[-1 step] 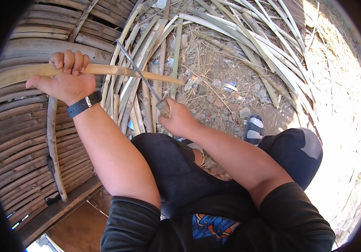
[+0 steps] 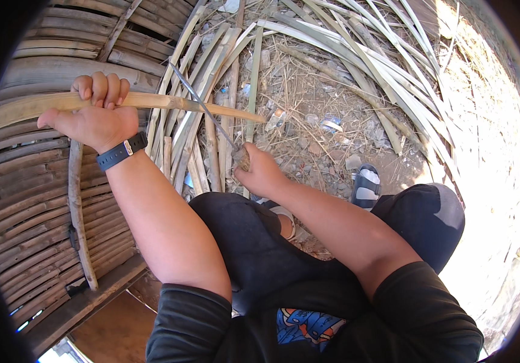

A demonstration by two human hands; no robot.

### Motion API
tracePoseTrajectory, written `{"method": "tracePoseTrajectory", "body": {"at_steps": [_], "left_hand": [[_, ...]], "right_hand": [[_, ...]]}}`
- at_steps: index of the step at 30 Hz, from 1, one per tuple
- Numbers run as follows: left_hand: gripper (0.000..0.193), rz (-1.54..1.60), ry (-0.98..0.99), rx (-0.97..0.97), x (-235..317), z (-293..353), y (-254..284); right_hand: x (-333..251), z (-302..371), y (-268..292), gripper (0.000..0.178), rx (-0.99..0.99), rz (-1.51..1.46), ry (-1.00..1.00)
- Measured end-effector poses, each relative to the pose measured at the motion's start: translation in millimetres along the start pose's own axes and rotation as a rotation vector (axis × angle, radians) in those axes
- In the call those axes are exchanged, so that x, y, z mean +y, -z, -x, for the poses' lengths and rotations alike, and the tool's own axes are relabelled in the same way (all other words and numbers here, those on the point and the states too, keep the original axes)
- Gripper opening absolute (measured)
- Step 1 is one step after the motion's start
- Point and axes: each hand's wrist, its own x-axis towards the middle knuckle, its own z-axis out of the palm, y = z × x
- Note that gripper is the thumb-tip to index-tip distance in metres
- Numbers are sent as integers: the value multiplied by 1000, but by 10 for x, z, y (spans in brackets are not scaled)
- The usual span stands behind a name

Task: The person sits on the ground and uses a machete to split long bamboo strips into thinner pieces. They hold the bamboo with one hand and repeatedly strike it with the machete to separate the layers, discarding the split pieces onto the ground.

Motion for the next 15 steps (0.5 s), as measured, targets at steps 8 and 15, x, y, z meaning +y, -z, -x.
{"method": "tracePoseTrajectory", "body": {"at_steps": [8, 15], "left_hand": [[87, 22, 21, -54, -11, -14, -40], [86, 24, 9, -42, 15, -17, 48]], "right_hand": [[1332, -218, 66, 47, 7, 55, -327], [498, -145, -170, 44, 70, 2, 31]]}}
